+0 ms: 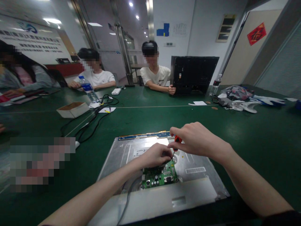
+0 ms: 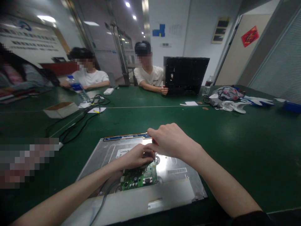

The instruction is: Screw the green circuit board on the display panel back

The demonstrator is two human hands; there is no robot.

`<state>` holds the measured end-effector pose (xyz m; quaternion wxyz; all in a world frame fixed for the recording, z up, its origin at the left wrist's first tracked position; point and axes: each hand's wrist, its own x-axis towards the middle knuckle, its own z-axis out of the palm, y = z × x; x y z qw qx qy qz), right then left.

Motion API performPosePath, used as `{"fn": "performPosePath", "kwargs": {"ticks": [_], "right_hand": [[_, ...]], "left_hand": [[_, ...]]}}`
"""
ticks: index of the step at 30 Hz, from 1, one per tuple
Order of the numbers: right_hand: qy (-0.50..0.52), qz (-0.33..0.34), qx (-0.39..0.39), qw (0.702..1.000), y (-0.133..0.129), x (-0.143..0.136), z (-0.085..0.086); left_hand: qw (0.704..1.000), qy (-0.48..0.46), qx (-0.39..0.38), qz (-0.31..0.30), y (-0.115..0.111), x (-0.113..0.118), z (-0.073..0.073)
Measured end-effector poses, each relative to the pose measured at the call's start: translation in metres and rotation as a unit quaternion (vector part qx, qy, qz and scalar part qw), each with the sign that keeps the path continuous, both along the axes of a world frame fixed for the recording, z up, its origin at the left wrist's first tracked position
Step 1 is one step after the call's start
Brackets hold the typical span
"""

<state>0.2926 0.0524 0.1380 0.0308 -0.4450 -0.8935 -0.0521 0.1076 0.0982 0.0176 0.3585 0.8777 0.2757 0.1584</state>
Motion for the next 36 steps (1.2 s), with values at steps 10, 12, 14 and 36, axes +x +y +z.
{"fn": "performPosePath", "kwargs": {"ticks": [10, 12, 14, 36], "right_hand": [[0.027, 0.030, -0.004, 0.999, 0.001, 0.003, -0.001], [0.011, 0.008, 0.009, 1.000, 0.003, 0.003, -0.002], [0.009, 0.010, 0.006, 1.000, 0.004, 0.004, -0.001], [0.024, 0.020, -0.032, 0.999, -0.006, 0.000, 0.002]], "left_hand": [[1.000, 0.004, -0.001, 0.010, -0.001, 0.002, -0.003], [1.000, 0.007, 0.004, 0.013, -0.001, 0.002, -0.003], [1.000, 0.002, 0.001, 0.015, -0.001, 0.002, -0.002], [1.000, 0.002, 0.008, 0.015, 0.000, 0.002, -0.006]]}}
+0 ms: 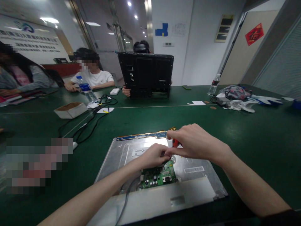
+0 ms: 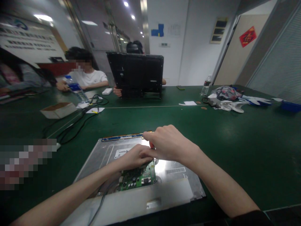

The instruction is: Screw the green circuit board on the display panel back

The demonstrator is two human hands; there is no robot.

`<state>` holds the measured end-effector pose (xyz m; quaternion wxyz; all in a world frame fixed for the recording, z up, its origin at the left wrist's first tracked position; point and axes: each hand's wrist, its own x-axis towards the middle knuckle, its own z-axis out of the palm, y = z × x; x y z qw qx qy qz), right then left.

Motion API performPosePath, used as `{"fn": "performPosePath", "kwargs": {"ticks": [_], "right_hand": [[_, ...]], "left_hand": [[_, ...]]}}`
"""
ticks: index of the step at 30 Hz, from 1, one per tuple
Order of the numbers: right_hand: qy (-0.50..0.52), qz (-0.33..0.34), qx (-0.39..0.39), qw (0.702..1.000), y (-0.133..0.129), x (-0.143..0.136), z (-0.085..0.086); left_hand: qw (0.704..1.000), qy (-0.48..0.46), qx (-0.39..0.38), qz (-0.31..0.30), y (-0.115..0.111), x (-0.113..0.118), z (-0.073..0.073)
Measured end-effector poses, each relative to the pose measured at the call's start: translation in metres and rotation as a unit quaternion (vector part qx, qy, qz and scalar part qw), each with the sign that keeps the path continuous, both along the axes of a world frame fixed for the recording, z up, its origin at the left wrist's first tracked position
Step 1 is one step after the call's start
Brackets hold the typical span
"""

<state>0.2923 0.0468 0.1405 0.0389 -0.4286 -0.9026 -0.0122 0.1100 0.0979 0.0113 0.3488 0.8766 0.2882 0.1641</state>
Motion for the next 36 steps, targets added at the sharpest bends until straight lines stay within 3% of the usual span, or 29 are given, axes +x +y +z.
{"fn": "performPosePath", "kwargs": {"ticks": [3, 8, 14, 19, 26, 32, 36], "right_hand": [[-0.008, -0.014, 0.016, 1.000, 0.0008, -0.0010, -0.0023], [0.025, 0.025, -0.002, 0.999, -0.0014, -0.0001, -0.0012], [-0.008, -0.024, 0.017, 1.000, -0.0015, -0.0018, -0.0010], [0.019, 0.005, 0.010, 1.000, -0.0022, 0.0001, -0.0022], [-0.013, -0.035, 0.031, 0.999, 0.0024, -0.0006, -0.0037], [0.021, 0.006, 0.010, 1.000, 0.0005, 0.0025, -0.0011], [0.004, -0.025, 0.021, 0.999, 0.0015, 0.0028, -0.0012]], "left_hand": [[1.000, -0.006, -0.001, -0.003, -0.0003, 0.0004, -0.0010], [1.000, -0.005, 0.010, 0.000, -0.0009, 0.0008, 0.0001], [1.000, -0.003, 0.014, -0.010, -0.0003, 0.0007, 0.0001], [1.000, -0.006, 0.006, -0.008, -0.0004, 0.0005, -0.0001], [1.000, -0.010, -0.020, -0.006, -0.0003, 0.0004, 0.0007], [1.000, -0.014, -0.014, -0.015, 0.0000, -0.0003, 0.0011], [1.000, 0.000, -0.013, -0.015, -0.0002, -0.0002, 0.0028]]}}
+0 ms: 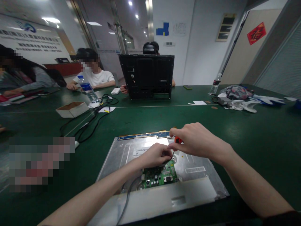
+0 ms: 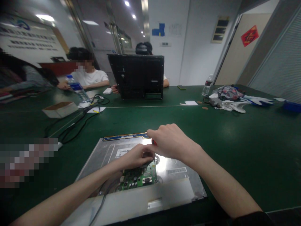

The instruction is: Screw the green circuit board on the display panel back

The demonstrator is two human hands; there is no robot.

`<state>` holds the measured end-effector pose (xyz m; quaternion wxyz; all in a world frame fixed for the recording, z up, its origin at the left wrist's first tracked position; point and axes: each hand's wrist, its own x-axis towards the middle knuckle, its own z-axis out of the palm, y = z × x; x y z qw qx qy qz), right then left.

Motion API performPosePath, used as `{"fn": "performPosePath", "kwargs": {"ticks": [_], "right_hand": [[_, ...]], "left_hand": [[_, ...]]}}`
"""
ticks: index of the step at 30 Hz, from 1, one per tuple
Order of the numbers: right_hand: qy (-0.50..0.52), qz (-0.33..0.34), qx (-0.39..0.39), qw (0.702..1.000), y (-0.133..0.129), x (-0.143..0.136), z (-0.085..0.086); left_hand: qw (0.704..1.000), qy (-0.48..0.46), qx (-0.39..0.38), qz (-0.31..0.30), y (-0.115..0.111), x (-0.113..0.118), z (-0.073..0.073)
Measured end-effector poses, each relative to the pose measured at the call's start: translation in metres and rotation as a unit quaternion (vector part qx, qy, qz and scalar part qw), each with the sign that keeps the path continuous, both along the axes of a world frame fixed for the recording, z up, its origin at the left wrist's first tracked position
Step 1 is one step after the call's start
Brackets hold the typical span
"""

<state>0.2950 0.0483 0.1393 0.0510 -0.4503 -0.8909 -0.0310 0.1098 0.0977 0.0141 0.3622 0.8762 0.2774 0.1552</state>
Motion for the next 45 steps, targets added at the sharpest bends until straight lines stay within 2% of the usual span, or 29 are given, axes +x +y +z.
{"fn": "performPosePath", "kwargs": {"ticks": [6, 12, 17, 23, 30, 35, 41, 45], "right_hand": [[0.019, 0.044, -0.011, 0.999, -0.0001, 0.0007, 0.0000], [-0.001, 0.015, 0.008, 1.000, 0.0014, -0.0010, -0.0015], [0.022, 0.042, -0.016, 0.999, -0.0004, -0.0004, 0.0008], [-0.006, 0.015, -0.008, 1.000, 0.0002, 0.0001, 0.0003], [0.020, 0.048, -0.014, 0.999, -0.0013, 0.0002, 0.0009], [0.001, 0.012, 0.007, 1.000, 0.0004, -0.0014, -0.0008], [0.020, 0.045, -0.023, 0.999, -0.0025, -0.0010, 0.0017], [0.015, 0.018, -0.013, 1.000, -0.0002, -0.0015, -0.0002]], "left_hand": [[1.000, -0.004, -0.002, 0.002, -0.0007, 0.0001, 0.0009], [1.000, -0.004, -0.001, 0.006, -0.0001, 0.0001, 0.0007], [1.000, -0.016, -0.008, 0.002, -0.0001, -0.0003, -0.0012], [1.000, -0.006, -0.005, 0.005, -0.0002, -0.0004, 0.0008], [1.000, 0.005, 0.000, 0.016, 0.0011, -0.0009, -0.0006], [1.000, 0.002, 0.001, 0.007, 0.0012, -0.0004, -0.0002], [1.000, -0.002, -0.001, 0.004, 0.0011, -0.0006, -0.0015], [1.000, -0.003, -0.009, -0.001, 0.0022, -0.0013, -0.0031]]}}
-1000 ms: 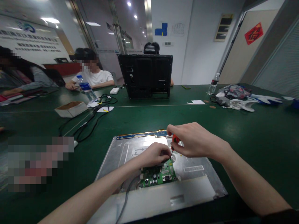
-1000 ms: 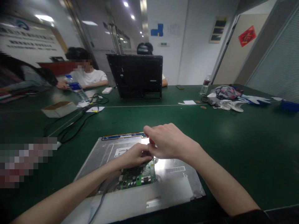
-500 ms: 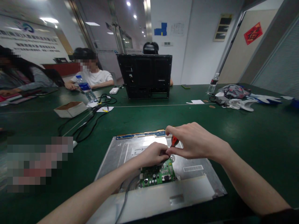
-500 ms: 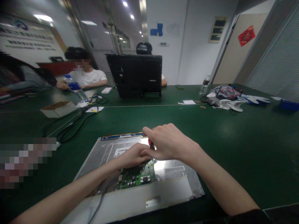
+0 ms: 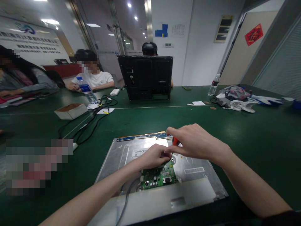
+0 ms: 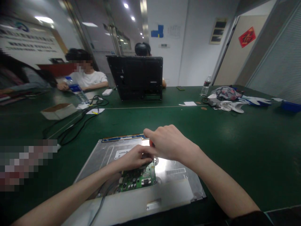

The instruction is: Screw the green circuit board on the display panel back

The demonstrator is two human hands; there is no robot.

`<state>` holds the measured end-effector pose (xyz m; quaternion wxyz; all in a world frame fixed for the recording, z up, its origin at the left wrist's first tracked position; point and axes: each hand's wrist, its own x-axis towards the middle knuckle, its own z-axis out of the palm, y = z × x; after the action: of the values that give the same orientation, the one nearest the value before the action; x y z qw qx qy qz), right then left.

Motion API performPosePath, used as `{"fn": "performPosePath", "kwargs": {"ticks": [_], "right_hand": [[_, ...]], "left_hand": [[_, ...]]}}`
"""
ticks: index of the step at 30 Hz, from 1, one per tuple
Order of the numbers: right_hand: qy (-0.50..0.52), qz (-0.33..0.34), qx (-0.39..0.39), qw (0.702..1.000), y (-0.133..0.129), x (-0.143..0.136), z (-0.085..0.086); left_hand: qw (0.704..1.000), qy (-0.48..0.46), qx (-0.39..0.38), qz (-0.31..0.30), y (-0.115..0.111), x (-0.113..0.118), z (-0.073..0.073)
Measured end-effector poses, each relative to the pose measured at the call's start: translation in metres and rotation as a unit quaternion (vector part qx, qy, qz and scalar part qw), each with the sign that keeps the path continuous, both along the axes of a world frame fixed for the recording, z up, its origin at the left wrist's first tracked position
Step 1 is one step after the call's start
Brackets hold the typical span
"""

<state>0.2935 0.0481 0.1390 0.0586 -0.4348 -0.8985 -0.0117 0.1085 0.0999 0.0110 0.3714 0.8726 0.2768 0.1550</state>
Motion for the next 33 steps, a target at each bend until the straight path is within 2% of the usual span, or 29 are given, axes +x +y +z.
{"fn": "performPosePath", "kwargs": {"ticks": [3, 8, 13, 20, 25, 30, 33], "right_hand": [[-0.015, -0.009, 0.010, 1.000, 0.0010, 0.0008, -0.0009], [0.004, 0.014, 0.008, 1.000, -0.0009, 0.0009, 0.0000], [-0.012, -0.013, 0.019, 1.000, 0.0030, -0.0017, -0.0023], [0.014, 0.019, 0.012, 1.000, -0.0005, 0.0009, -0.0001], [-0.013, -0.018, 0.023, 0.999, 0.0020, 0.0006, -0.0024], [0.004, 0.014, 0.012, 1.000, -0.0001, 0.0002, -0.0007], [0.011, 0.008, 0.014, 1.000, -0.0006, -0.0008, -0.0003]], "left_hand": [[1.000, -0.001, 0.003, 0.005, -0.0005, -0.0002, 0.0011], [1.000, 0.001, 0.005, 0.005, -0.0015, 0.0001, 0.0034], [1.000, -0.005, 0.008, 0.003, -0.0024, 0.0009, 0.0057], [1.000, 0.003, 0.005, 0.006, -0.0025, 0.0010, 0.0039], [1.000, 0.003, 0.007, 0.004, -0.0029, 0.0007, 0.0067], [1.000, -0.003, 0.008, 0.009, -0.0030, 0.0006, 0.0061], [1.000, -0.005, 0.009, 0.003, -0.0021, 0.0004, 0.0047]]}}
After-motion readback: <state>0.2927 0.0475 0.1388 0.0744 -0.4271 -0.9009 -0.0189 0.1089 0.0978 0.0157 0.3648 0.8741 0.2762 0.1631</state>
